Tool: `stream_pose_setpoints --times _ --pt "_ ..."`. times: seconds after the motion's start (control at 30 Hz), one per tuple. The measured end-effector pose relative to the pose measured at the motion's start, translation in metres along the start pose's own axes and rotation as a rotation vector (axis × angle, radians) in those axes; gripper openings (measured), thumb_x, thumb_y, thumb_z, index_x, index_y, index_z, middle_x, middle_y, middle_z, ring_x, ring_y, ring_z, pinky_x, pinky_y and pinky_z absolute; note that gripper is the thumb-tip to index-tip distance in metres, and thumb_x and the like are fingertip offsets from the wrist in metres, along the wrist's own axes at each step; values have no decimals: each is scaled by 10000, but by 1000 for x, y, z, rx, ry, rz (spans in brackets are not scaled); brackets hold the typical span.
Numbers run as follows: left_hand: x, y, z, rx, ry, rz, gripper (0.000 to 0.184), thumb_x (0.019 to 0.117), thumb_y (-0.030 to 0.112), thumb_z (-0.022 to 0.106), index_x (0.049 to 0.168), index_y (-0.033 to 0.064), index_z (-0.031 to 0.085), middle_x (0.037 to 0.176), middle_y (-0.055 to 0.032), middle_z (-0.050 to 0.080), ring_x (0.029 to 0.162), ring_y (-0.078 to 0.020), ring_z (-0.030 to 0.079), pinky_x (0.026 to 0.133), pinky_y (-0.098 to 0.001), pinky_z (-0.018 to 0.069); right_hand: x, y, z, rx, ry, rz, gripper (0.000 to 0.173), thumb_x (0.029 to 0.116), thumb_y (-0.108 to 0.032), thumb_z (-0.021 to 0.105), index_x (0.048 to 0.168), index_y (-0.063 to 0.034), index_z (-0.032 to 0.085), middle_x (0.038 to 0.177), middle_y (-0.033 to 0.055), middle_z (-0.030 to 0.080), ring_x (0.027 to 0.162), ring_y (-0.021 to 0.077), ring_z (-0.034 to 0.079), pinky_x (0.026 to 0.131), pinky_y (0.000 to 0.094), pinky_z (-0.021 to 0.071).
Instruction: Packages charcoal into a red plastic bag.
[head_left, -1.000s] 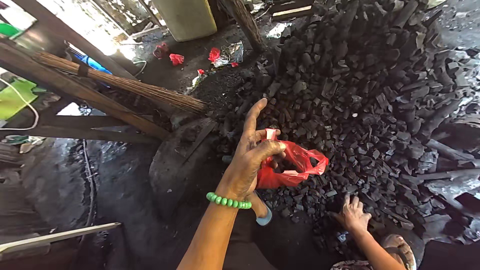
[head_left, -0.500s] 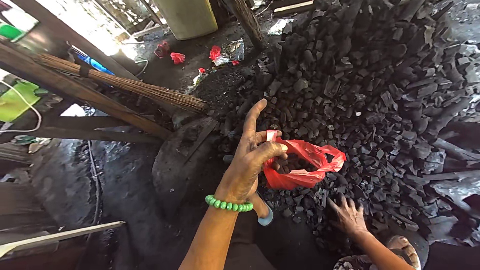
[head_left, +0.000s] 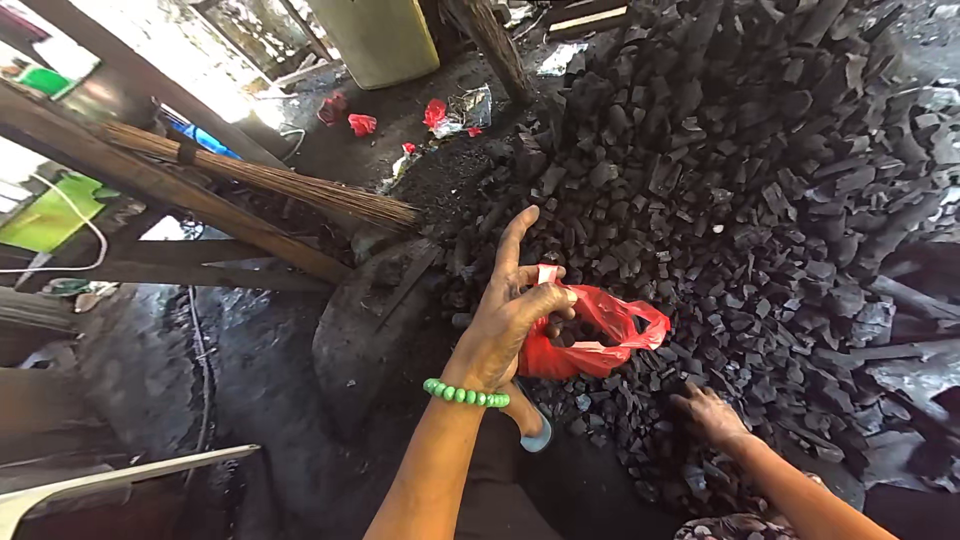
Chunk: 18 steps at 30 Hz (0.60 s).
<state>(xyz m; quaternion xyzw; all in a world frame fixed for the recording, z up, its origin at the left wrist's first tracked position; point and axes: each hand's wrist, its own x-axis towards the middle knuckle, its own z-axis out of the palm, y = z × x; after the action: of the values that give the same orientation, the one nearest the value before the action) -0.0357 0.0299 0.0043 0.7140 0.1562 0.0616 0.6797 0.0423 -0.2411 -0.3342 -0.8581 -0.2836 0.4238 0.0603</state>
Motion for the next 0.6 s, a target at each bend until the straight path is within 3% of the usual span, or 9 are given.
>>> stream_pose_setpoints --times 0.1,0.17,0.27,0.33,0.4,0.43,0.5,0.53,0.6 --pt "-1 1 0 3 -39 -20 928 808 70 591 1613 278 178 1015 -81 661 704 -110 675 574 -205 555 -6 14 -22 367 113 -66 450 885 -106 760 1321 -66 656 1410 248 555 1283 416 553 1072 580 445" --pt "-2 2 3 26 -76 -30 937 815 57 600 1614 288 168 1024 -78 647 714 -105 665 581 -199 548 -19 11 -43 845 271 -213 366 859 -7 717 1218 2 645 1145 175 659 972 268 657 844 443 560" --pt "-2 1 9 70 -148 -24 949 821 47 606 1623 268 150 1026 -83 631 728 -106 653 594 -202 540 -48 -23 -94 1431 398 -480 406 766 -141 745 1154 -135 626 939 41 708 706 142 680 598 322 591" --pt "-2 -1 14 81 -205 -14 953 819 64 607 1628 251 139 1057 -91 623 737 -107 646 595 -207 534 -66 -51 -129 1578 360 -791 401 729 -245 847 1092 -298 685 1000 -28 731 752 87 701 606 274 606" --pt "-1 -1 19 83 -239 -3 967 806 75 610 1633 239 135 1090 -104 623 744 -107 641 582 -208 519 -75 -82 -152 1430 270 -1046 384 787 -219 823 1136 -324 701 1111 -24 726 878 104 716 694 296 627" --pt "-1 -1 21 74 -252 -4 962 813 68 609 1632 243 134 1086 -101 615 737 -107 640 578 -208 522 -76 -97 -158 1254 281 -1048 375 789 -155 794 1132 -266 692 1119 -11 717 901 108 706 723 298 618" --pt "-2 1 24 46 -257 -7 945 833 37 592 1631 238 128 1062 -100 605 717 -107 629 574 -206 514 -81 -127 -164 653 362 -820 384 783 -20 794 1147 -105 705 1156 93 664 971 198 665 822 375 579" --pt "-2 2 25 31 -246 -12 935 841 24 583 1630 239 130 1042 -96 608 700 -103 629 562 -199 511 -79 -141 -163 306 349 -669 416 809 -55 808 1212 -108 719 1240 180 637 1053 322 650 881 503 551" --pt "-3 4 25 6 -203 -40 914 867 -5 561 1628 250 125 1021 -101 613 681 -106 624 543 -194 504 -77 -152 -158 -77 185 -432 449 920 -145 730 1360 -189 649 1473 213 514 1230 453 581 973 645 488"
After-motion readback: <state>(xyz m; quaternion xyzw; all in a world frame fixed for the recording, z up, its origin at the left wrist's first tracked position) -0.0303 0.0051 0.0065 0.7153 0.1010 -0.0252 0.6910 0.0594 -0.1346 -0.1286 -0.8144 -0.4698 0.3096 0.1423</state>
